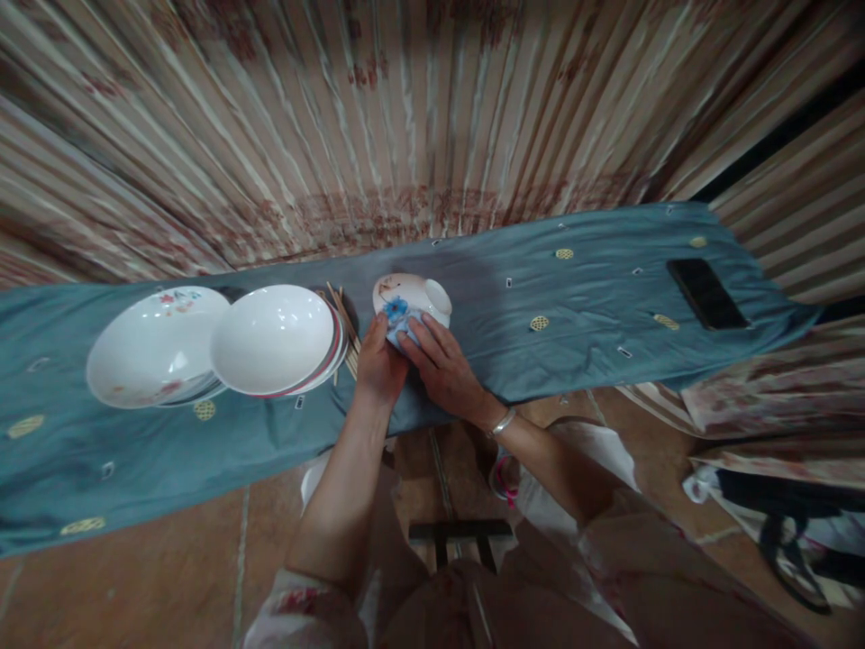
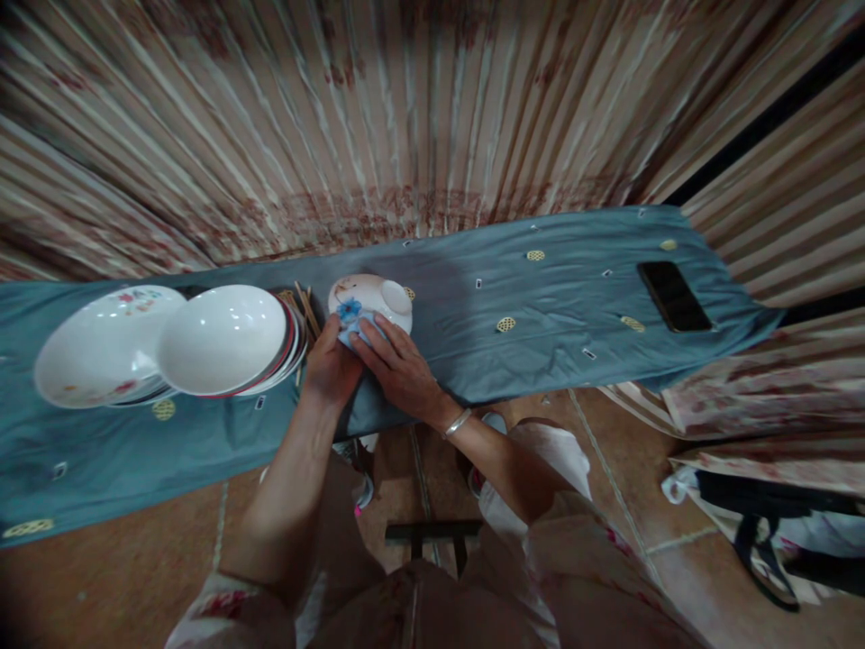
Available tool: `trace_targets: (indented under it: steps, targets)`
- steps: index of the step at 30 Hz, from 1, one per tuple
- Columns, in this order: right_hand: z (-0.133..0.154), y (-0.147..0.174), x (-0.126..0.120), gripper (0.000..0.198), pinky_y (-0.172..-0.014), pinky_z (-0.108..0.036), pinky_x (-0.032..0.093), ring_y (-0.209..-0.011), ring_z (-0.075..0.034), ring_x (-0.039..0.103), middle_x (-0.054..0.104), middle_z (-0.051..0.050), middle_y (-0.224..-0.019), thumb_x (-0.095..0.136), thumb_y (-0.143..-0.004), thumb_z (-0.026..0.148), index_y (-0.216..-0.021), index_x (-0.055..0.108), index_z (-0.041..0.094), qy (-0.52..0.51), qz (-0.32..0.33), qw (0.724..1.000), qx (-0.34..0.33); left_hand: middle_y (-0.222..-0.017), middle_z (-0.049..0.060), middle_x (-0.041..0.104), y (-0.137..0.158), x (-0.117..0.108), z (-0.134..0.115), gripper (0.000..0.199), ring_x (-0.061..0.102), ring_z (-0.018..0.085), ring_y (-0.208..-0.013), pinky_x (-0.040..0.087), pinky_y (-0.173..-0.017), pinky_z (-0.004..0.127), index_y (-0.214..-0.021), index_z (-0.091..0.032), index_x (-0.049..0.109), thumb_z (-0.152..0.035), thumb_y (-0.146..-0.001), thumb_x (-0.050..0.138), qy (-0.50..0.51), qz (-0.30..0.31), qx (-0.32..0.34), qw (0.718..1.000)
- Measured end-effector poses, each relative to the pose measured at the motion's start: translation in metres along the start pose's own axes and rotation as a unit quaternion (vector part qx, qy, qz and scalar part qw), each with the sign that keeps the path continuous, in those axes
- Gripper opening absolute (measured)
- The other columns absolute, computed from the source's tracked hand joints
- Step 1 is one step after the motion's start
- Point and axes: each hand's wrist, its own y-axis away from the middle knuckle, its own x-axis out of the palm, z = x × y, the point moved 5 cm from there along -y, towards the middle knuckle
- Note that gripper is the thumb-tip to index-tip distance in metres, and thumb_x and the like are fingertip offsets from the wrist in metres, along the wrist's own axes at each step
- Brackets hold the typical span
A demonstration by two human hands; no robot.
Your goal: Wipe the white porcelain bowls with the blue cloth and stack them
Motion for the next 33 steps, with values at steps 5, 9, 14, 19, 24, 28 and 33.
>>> trace_targets:
  steps: [5,9,14,19,24,28,33]
  targets:
    - [0.002,-0.003,-0.003,0.046,-0.124,-0.045,0.035,-0.157,-0.024,0.017,0.052,-0.011,-0.153,0.039,-0.102,0.012,-0.147,0.047,0.015,0.023,-0.003,1.0,-0.016,-0.102,0.007,0.074,0.004,0.005,0.002,0.029,0.067,0.016,-0.113,0.048,-0.107,0.028,-0.098,-0.015,0.07,-0.036,-0.099,0.05,-0.011,0.015,-0.006,1.0]
    - [0.001,-0.006,-0.004,0.047,-0.125,-0.045,0.031,-0.156,-0.022,0.021,0.05,-0.009,-0.155,0.039,-0.102,0.013,-0.148,0.047,0.018,0.034,0.013,0.999,-0.008,-0.103,0.007,0.074,0.009,0.013,-0.001,0.034,0.065,0.018,-0.118,0.047,-0.11,0.031,-0.098,-0.015,0.069,-0.043,-0.099,0.049,-0.023,0.024,0.004,0.999]
    - [-0.001,-0.011,-0.003,0.048,-0.127,-0.047,0.025,-0.153,-0.021,0.03,0.049,-0.007,-0.156,0.038,-0.102,0.015,-0.149,0.046,0.023,0.024,0.047,0.998,0.025,-0.098,0.007,0.075,0.014,0.018,-0.003,0.04,0.065,0.017,-0.121,0.045,-0.112,0.03,-0.092,-0.016,0.068,-0.045,-0.102,0.041,-0.021,0.011,0.017,1.0]
    - [-0.001,-0.017,-0.007,0.048,-0.127,-0.049,0.019,-0.152,-0.021,0.032,0.051,-0.007,-0.155,0.039,-0.102,0.017,-0.149,0.046,0.025,0.04,0.043,0.998,0.038,-0.106,0.01,0.076,0.017,0.022,-0.003,0.047,0.057,0.018,-0.133,0.039,-0.119,0.032,-0.103,-0.014,0.07,-0.044,-0.104,0.034,-0.019,0.022,0.01,1.0]
    - [-0.003,-0.024,-0.013,0.046,-0.127,-0.05,0.015,-0.152,-0.021,0.032,0.051,-0.008,-0.154,0.04,-0.103,0.02,-0.148,0.046,0.025,0.053,0.038,0.997,0.047,-0.124,0.01,0.072,0.022,0.029,-0.001,0.05,0.047,0.017,-0.143,0.032,-0.124,0.034,-0.118,-0.015,0.068,-0.042,-0.105,0.028,-0.018,0.035,-0.004,0.999]
    - [-0.006,-0.029,-0.018,0.046,-0.127,-0.051,0.014,-0.152,-0.021,0.033,0.049,-0.009,-0.155,0.042,-0.103,0.023,-0.148,0.046,0.024,0.047,0.041,0.996,0.06,-0.126,0.007,0.071,0.024,0.032,-0.001,0.048,0.047,0.014,-0.143,0.033,-0.122,0.029,-0.113,-0.018,0.069,-0.037,-0.106,0.026,-0.036,0.042,0.023,0.998]
    - [-0.011,-0.038,-0.026,0.045,-0.127,-0.053,0.015,-0.151,-0.024,0.035,0.049,-0.01,-0.156,0.04,-0.103,0.03,-0.147,0.048,0.023,0.028,0.034,0.996,0.083,-0.124,0.006,0.072,0.021,0.03,0.002,0.043,0.048,0.017,-0.142,0.038,-0.119,0.03,-0.11,-0.019,0.07,-0.045,-0.104,0.036,-0.052,0.059,0.047,0.996]
